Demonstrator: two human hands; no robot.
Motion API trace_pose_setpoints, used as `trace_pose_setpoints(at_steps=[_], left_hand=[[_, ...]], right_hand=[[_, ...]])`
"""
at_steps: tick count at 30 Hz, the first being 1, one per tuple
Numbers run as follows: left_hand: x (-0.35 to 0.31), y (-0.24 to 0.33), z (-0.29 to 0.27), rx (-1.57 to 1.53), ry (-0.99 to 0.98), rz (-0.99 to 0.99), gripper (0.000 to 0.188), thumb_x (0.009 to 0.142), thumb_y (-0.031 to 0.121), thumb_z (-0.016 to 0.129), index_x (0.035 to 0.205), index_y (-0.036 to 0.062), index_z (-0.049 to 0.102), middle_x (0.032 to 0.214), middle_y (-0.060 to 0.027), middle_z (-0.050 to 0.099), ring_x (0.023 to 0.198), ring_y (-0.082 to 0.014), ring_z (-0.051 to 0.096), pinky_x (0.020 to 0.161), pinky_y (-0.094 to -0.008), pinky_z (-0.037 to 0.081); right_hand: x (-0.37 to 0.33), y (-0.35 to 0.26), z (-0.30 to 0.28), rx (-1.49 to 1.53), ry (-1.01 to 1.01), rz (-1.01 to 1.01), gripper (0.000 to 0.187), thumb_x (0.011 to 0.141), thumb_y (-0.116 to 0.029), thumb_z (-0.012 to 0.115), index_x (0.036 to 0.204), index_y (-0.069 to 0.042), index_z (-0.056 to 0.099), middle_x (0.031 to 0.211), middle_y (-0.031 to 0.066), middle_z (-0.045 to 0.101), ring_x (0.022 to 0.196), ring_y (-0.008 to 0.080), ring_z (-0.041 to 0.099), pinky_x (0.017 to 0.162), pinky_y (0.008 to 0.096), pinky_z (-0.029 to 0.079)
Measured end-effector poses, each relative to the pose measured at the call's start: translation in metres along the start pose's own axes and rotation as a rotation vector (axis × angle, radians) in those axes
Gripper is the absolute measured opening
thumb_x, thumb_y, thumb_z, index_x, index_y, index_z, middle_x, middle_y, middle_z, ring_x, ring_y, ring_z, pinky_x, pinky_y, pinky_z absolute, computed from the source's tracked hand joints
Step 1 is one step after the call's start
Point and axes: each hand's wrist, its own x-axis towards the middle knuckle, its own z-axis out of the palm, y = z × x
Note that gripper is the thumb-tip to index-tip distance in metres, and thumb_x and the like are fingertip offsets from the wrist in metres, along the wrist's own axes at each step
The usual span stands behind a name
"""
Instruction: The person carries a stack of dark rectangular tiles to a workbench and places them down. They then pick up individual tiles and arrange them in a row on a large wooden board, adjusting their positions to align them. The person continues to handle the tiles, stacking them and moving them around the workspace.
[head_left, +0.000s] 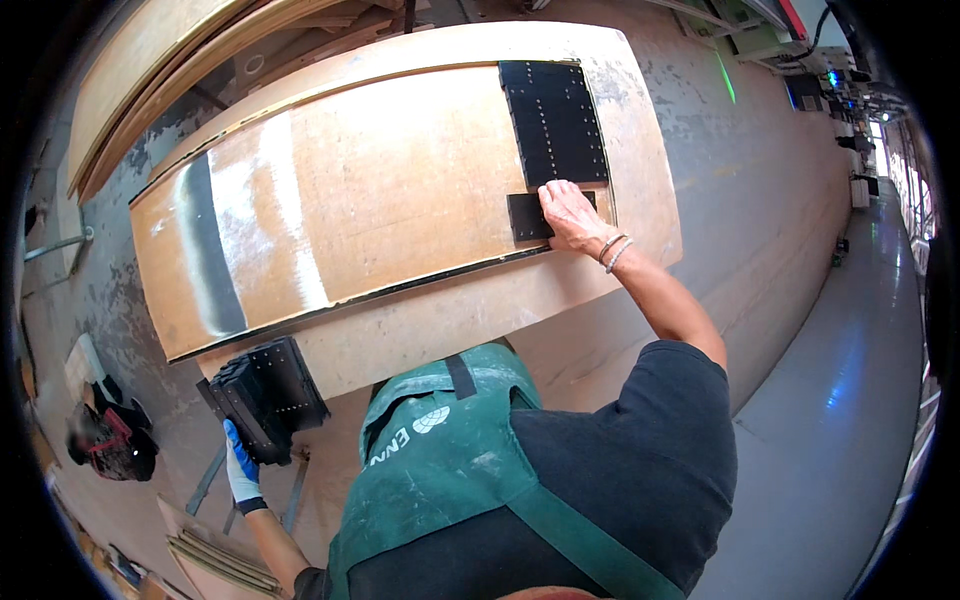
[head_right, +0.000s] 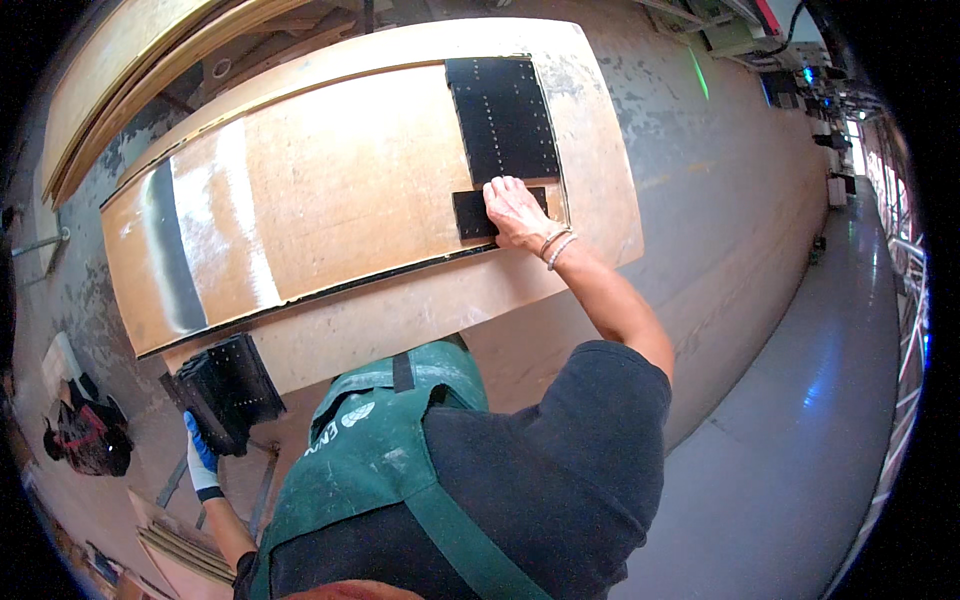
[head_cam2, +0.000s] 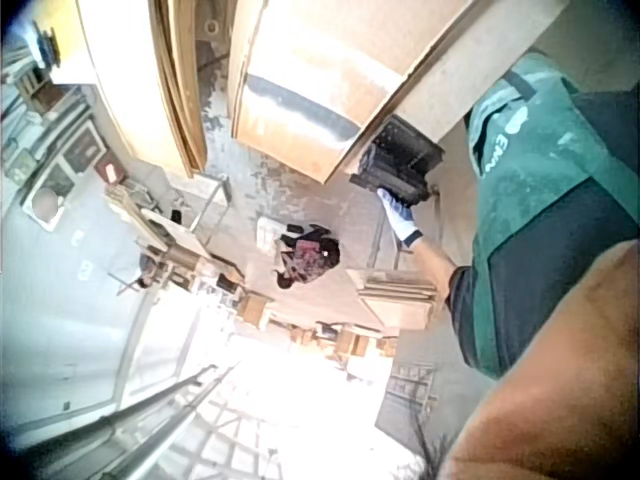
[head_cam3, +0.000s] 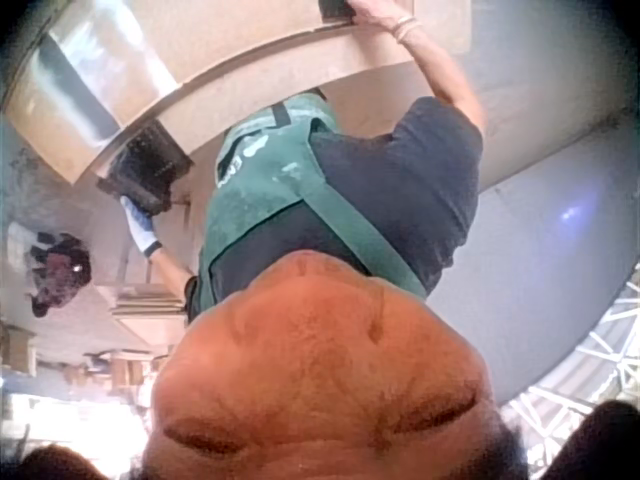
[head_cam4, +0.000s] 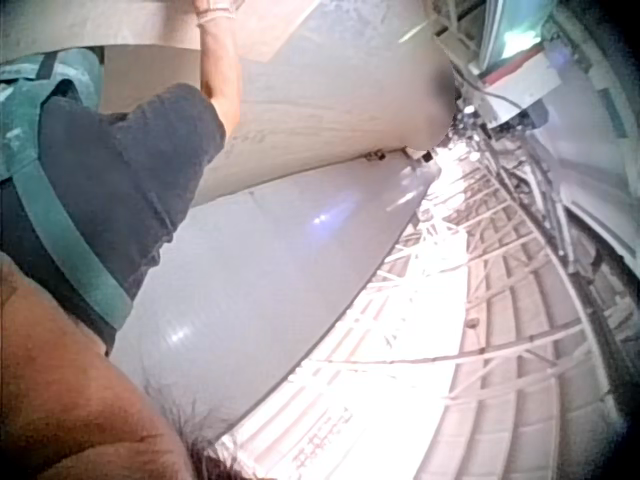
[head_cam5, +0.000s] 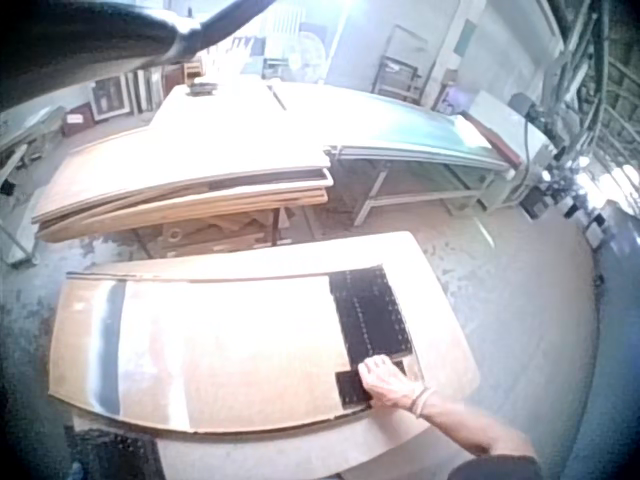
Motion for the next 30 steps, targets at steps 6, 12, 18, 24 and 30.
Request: trace_pose_setpoints(at_steps=[6, 12, 18, 24, 30], left_hand=[[-0.005, -0.001, 0.001, -0.009, 0.049, -0.013, 0.073, 0.098, 0.057, 0.057, 0.148, 0.0044, 0.046, 0.141, -0.01, 0.056, 0.122, -0.0228, 0.058, 0.104, -0.0386, 0.048], [0.003, -0.002, -0.007, -0.025, 0.032, -0.054, 0.075, 0.097, 0.058, 0.057, 0.148, 0.004, 0.046, 0.144, -0.0101, 0.055, 0.123, -0.0236, 0.058, 0.107, -0.0395, 0.046], [-0.003, 0.002, -0.004, 0.075, 0.072, -0.053, 0.075, 0.097, 0.059, 0.056, 0.148, 0.0047, 0.047, 0.143, -0.0099, 0.055, 0.123, -0.0234, 0.058, 0.106, -0.0391, 0.046], [-0.001, 0.001, -0.002, 0.033, 0.041, -0.046, 0.073, 0.101, 0.055, 0.052, 0.151, 0.0038, 0.041, 0.149, -0.0104, 0.049, 0.13, -0.0242, 0.052, 0.111, -0.0383, 0.042], [-0.003, -0.018, -0.022, -0.031, 0.013, 0.006, 0.063, 0.108, 0.042, 0.037, 0.156, 0.0016, 0.029, 0.16, -0.012, 0.033, 0.146, -0.0276, 0.033, 0.124, -0.0405, 0.023]], right_hand=[[0.01, 0.012, -0.033, 0.098, -0.061, 0.018, 0.065, 0.057, -0.019, 0.083, 0.109, 0.002, 0.051, 0.108, 0.0199, 0.054, 0.106, 0.0366, 0.053, 0.092, 0.043, 0.047], [0.033, 0.093, -0.018, 0.046, 0.06, 0.043, 0.081, 0.055, -0.01, 0.084, 0.126, 0.003, 0.047, 0.122, 0.0203, 0.052, 0.118, 0.0371, 0.051, 0.103, 0.0431, 0.044], [0.033, 0.098, -0.007, 0.107, 0.027, 0.014, 0.089, 0.052, -0.013, 0.088, 0.129, 0.004, 0.046, 0.122, 0.0205, 0.05, 0.118, 0.0374, 0.05, 0.104, 0.0424, 0.044], [0.023, 0.072, -0.017, 0.172, -0.089, 0.103, 0.093, 0.05, -0.02, 0.09, 0.127, 0.004, 0.046, 0.123, 0.0212, 0.049, 0.117, 0.0388, 0.049, 0.101, 0.0448, 0.045], [0.027, 0.052, -0.014, 0.272, 0.031, 0.086, 0.084, 0.063, -0.032, 0.091, 0.127, 0.004, 0.049, 0.123, 0.0237, 0.055, 0.119, 0.0398, 0.052, 0.106, 0.046, 0.043]])
